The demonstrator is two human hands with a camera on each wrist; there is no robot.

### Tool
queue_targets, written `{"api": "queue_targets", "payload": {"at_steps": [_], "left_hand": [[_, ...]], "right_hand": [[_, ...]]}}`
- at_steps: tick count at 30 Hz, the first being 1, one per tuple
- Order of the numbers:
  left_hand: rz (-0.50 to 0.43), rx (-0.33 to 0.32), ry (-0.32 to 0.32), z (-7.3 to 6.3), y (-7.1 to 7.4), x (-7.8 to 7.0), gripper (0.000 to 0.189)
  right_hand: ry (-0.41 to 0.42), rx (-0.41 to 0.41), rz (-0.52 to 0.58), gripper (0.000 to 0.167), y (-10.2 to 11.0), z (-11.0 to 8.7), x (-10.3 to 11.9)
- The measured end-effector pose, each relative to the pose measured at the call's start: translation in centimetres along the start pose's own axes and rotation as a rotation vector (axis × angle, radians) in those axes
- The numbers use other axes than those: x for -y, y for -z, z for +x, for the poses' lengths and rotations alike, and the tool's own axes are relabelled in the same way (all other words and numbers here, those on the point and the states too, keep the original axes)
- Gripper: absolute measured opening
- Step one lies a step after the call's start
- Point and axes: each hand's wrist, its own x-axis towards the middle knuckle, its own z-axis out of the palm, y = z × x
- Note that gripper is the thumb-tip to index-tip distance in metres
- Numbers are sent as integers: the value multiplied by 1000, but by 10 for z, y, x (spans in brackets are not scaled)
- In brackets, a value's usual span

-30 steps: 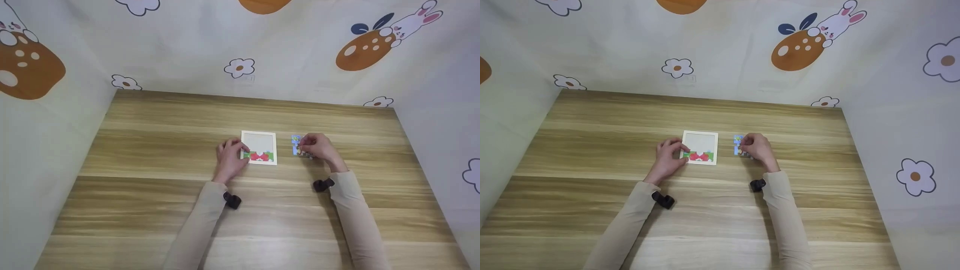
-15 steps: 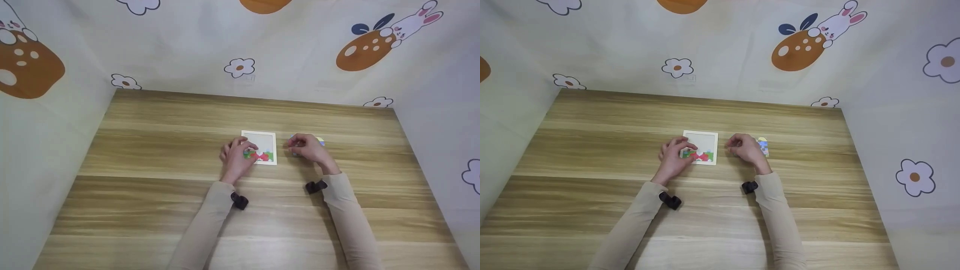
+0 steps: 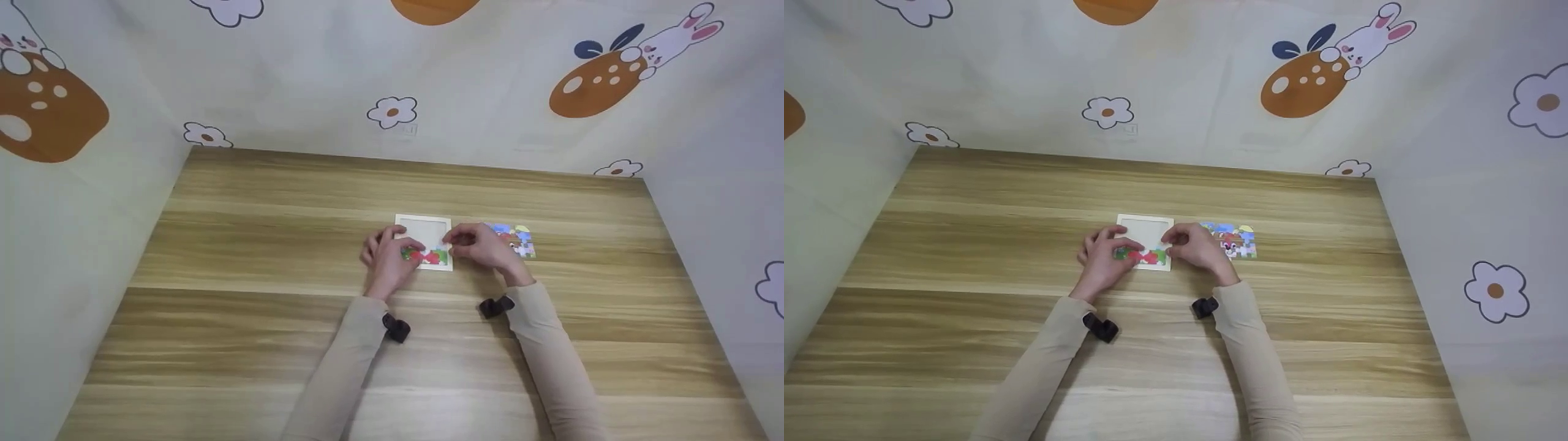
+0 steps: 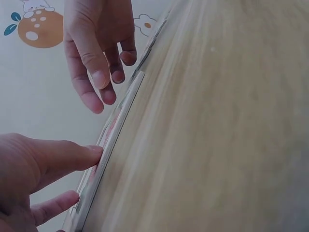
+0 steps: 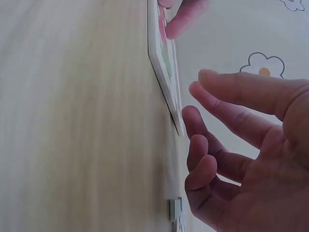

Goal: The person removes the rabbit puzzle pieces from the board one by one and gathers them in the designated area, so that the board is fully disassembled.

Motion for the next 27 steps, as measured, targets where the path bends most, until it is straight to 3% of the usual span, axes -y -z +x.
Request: {"api": "queue_targets", "payload": {"at_steps": [7, 12, 19, 27], "left_hand": [[-1, 4, 0, -1, -1, 0, 15], [8, 9, 8, -1, 0, -1, 16], [4, 9, 2, -1, 2, -2, 15], [-2, 14, -5, -1, 2, -1, 15]], "right_hand": [[-1, 50, 39, 33, -5, 1, 0], [19, 88, 4, 39, -7, 3, 1], [73, 91, -73, 39, -11, 4, 3], [131, 86, -76, 36, -13, 2, 9]]}}
